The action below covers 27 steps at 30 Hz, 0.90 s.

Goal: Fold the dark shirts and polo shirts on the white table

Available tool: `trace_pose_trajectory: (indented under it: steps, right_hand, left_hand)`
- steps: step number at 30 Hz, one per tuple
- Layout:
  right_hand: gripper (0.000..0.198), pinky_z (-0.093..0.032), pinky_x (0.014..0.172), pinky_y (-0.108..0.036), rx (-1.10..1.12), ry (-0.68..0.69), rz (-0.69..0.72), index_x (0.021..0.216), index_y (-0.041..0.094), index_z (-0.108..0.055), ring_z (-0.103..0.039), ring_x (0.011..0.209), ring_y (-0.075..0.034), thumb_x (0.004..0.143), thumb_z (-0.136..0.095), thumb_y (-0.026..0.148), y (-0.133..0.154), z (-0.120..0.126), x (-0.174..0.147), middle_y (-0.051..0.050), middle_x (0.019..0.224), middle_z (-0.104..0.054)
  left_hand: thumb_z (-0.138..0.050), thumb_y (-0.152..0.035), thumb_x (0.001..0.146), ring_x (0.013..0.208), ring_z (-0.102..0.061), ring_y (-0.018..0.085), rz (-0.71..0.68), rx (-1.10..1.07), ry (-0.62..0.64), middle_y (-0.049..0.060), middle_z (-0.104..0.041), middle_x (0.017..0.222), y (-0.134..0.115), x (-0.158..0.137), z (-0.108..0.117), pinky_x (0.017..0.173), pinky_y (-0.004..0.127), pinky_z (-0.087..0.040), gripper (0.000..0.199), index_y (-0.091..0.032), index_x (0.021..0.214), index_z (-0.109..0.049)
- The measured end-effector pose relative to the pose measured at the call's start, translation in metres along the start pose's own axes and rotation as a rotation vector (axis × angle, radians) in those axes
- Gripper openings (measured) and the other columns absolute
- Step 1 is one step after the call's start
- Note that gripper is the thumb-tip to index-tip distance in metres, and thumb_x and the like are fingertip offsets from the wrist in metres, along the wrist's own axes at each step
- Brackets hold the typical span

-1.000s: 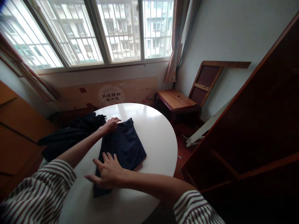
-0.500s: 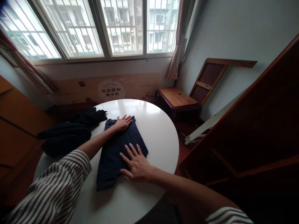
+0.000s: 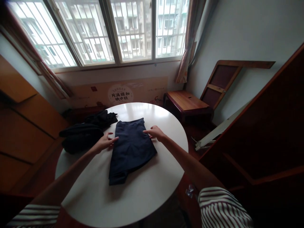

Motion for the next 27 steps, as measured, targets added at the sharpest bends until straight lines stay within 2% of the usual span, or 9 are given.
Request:
trace_pose_trajectory:
  steps: [4,8,11,14,17,19,21,24,27]
  right_hand:
    - [0.036,-0.045,0.049,-0.022,-0.008,0.078,-0.037,0.064,0.011,-0.061,-0.055,0.056,-0.013,0.056,-0.090,0.030,0.003,-0.009,0.016,-0.002,0.057,-0.058]
    - [0.037,-0.035,0.043,-0.022,0.006,0.166,-0.002,0.057,0.012,-0.059,-0.047,0.046,-0.009,0.051,-0.091,0.028,0.007,-0.015,0.010,0.002,0.047,-0.051]
    - [0.035,-0.039,0.049,-0.022,0.067,0.192,0.090,0.064,0.011,-0.064,-0.052,0.052,-0.011,0.056,-0.089,0.033,0.010,-0.017,-0.006,0.000,0.055,-0.058]
    - [0.038,-0.044,0.056,-0.024,0.144,0.186,0.196,0.080,0.013,-0.067,-0.058,0.064,-0.013,0.063,-0.084,0.042,0.014,-0.014,-0.027,-0.001,0.068,-0.065]
    - [0.037,-0.048,0.065,-0.026,0.279,0.177,0.393,0.087,0.016,-0.067,-0.062,0.073,-0.015,0.069,-0.080,0.045,0.024,-0.009,-0.051,-0.002,0.078,-0.068]
    - [0.033,-0.051,0.071,-0.029,0.362,0.150,0.497,0.089,0.017,-0.066,-0.063,0.077,-0.016,0.074,-0.077,0.045,0.032,-0.004,-0.067,-0.002,0.083,-0.069]
    - [0.031,-0.052,0.072,-0.029,0.405,0.130,0.532,0.092,0.019,-0.065,-0.064,0.079,-0.016,0.076,-0.076,0.043,0.038,0.001,-0.084,-0.002,0.086,-0.069]
    - [0.036,-0.053,0.071,-0.027,0.411,0.173,0.585,0.100,0.020,-0.062,-0.064,0.081,-0.016,0.072,-0.081,0.033,0.047,0.006,-0.114,-0.001,0.089,-0.068]
    - [0.038,-0.054,0.072,-0.027,0.382,0.166,0.677,0.103,0.022,-0.060,-0.064,0.081,-0.015,0.072,-0.082,0.026,0.058,0.011,-0.150,0.001,0.089,-0.067]
  left_hand:
    - [-0.089,-0.047,0.058,0.057,-0.064,0.018,0.032,-0.208,0.114,0.006,-0.069,0.078,-0.003,-0.003,-0.014,0.047,0.023,-0.047,0.109,-0.011,0.143,-0.030]
    - [-0.089,-0.045,0.059,0.069,-0.069,0.019,-0.090,-0.431,0.117,0.007,-0.070,0.092,-0.013,-0.009,-0.021,0.060,0.028,-0.056,0.113,-0.019,0.148,-0.025]
    - [-0.084,-0.051,0.065,0.073,-0.070,0.019,-0.210,-0.545,0.098,0.005,-0.070,0.090,-0.016,-0.018,-0.020,0.064,0.029,-0.058,0.102,-0.024,0.146,-0.029]
    - [-0.078,-0.054,0.071,0.070,-0.068,0.017,-0.263,-0.583,0.090,0.004,-0.070,0.082,-0.019,-0.033,-0.012,0.060,0.024,-0.055,0.079,-0.018,0.134,-0.047]
    - [-0.077,-0.049,0.075,0.079,-0.068,0.017,-0.329,-0.580,0.111,0.006,-0.071,0.091,-0.030,-0.053,0.003,0.066,0.022,-0.054,0.061,-0.015,0.122,-0.058]
    - [-0.083,-0.040,0.069,0.089,-0.067,0.019,-0.402,-0.534,0.173,0.007,-0.070,0.104,-0.042,-0.071,0.013,0.076,0.025,-0.056,0.067,-0.017,0.127,-0.057]
    - [-0.087,-0.031,0.064,0.097,-0.067,0.021,-0.502,-0.434,0.192,0.007,-0.068,0.112,-0.054,-0.093,0.021,0.085,0.029,-0.056,0.080,-0.019,0.134,-0.051]
    - [-0.084,-0.026,0.068,0.098,-0.066,0.020,-0.654,-0.245,0.047,0.005,-0.068,0.107,-0.067,-0.131,0.033,0.090,0.033,-0.055,0.073,-0.022,0.133,-0.050]
    - [-0.081,-0.023,0.072,0.094,-0.067,0.018,-0.744,-0.179,-0.147,0.003,-0.068,0.105,-0.073,-0.170,0.045,0.086,0.030,-0.056,0.064,-0.025,0.128,-0.050]
Point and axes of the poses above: each hand's wrist, its own x-axis towards the middle knuckle, its own z-axis out of the back of the hand, y = z × x, the point moved 3 cm from there along x, towards the middle knuckle
